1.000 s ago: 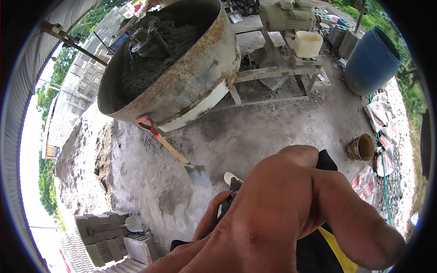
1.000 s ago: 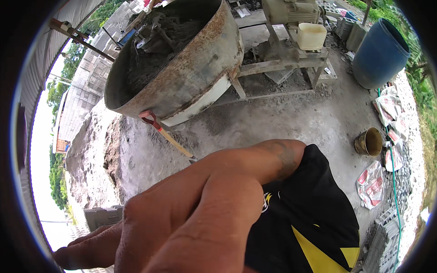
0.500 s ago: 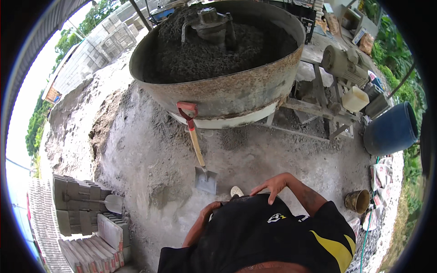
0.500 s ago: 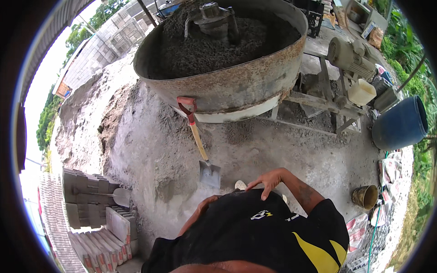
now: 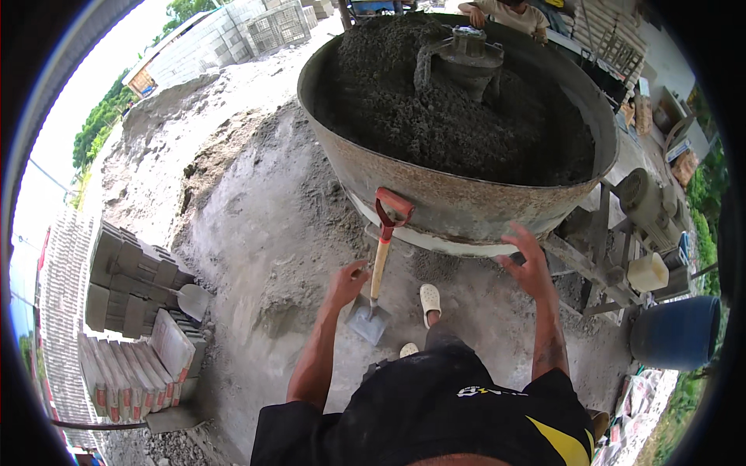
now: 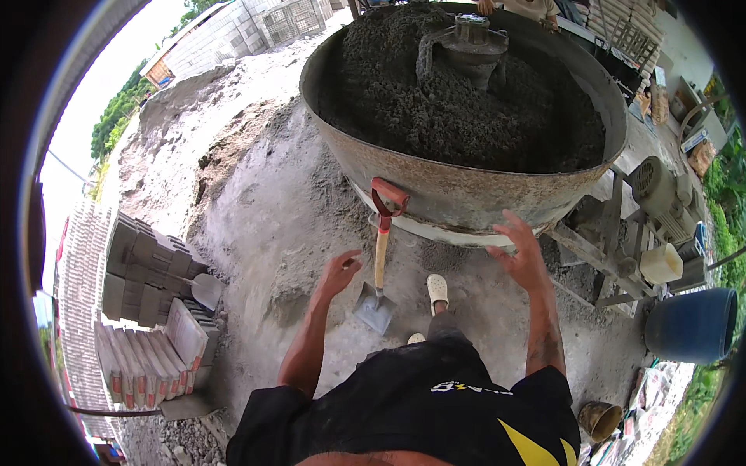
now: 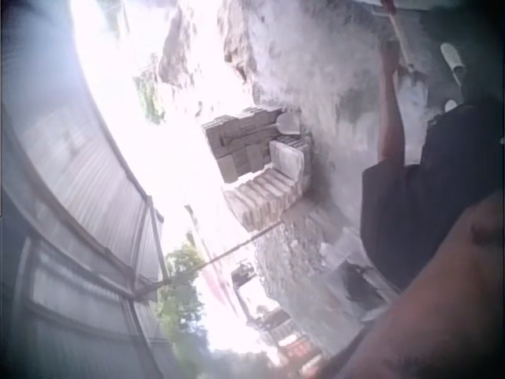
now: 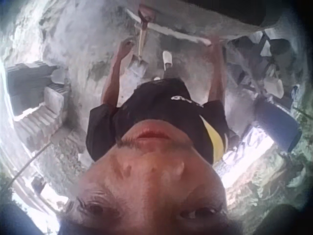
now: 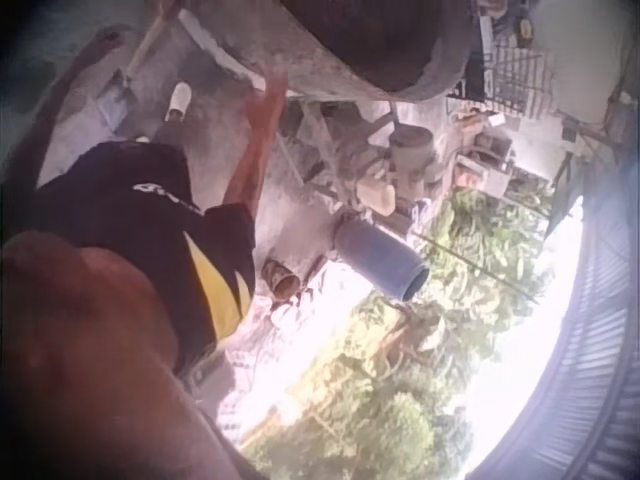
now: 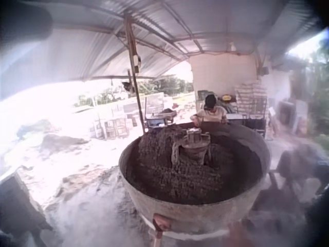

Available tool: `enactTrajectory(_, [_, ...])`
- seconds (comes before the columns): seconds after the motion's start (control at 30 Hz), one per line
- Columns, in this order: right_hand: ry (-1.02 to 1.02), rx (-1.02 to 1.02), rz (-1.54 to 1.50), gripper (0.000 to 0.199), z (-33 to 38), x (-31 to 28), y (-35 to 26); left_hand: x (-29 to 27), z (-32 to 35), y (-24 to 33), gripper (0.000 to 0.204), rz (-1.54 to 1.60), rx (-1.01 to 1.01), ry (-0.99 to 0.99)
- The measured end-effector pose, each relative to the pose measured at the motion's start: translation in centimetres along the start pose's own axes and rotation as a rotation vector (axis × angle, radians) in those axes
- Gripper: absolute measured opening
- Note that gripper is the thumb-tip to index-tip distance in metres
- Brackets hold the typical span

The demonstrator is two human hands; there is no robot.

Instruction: The person operates a cement mixer, repeatedly checking the concrete consistency by hand and with a shovel. They scrape the interior of the mixer and later shovel mixed concrete out onto the ground.

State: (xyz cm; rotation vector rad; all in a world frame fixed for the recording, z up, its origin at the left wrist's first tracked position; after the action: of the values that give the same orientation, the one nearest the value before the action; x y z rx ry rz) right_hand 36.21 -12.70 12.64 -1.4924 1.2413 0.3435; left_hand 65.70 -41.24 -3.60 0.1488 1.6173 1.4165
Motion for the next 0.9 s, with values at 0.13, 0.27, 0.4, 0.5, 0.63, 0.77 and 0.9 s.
enactTrajectory(0.13, [0.427,-0.19,0.12,0.034,-7.7,-6.6,0.7,-8.0,-6.2,9.8,0.035,0.094,0.388,0.436])
enactTrajectory(0.27, [0.732,-0.177,0.267,0.022,-12.5,-10.2,4.5,-12.9,-11.3,17.3,0.028,0.083,0.331,0.551])
enactTrajectory(0.4, [0.768,-0.014,0.138,0.02,-14.9,-10.2,10.7,-14.6,-17.1,19.8,0.027,0.045,0.371,0.572])
enactTrajectory(0.5, [0.815,-0.038,0.174,0.023,-15.5,-9.7,10.1,-14.5,-20.8,20.4,0.027,0.089,0.331,0.716])
enactTrajectory(0.63, [0.842,-0.066,0.146,0.016,-15.6,-8.5,9.1,-14.5,-24.7,18.5,0.041,0.105,0.306,0.857])
enactTrajectory(0.77, [0.835,-0.024,0.122,0.014,-16.7,-8.2,8.1,-14.1,-27.0,16.3,0.055,0.104,0.191,0.828])
enactTrajectory(0.9, [0.921,-0.017,0.119,0.018,-16.8,-7.9,7.3,-15.1,-26.9,16.0,0.061,0.135,0.196,0.871])
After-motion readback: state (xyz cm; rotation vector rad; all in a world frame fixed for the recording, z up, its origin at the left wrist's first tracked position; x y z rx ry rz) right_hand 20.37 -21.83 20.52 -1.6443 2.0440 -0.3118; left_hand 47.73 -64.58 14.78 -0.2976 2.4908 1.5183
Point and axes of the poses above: each hand's wrist, its own z-axis away from the middle knuckle, its own x-axis out of the palm, y = z × x, the point moved 6 cm from there along -z, towards the middle knuckle, and after that the axes turned 5 degrees about -x, right-handed, at the moved point
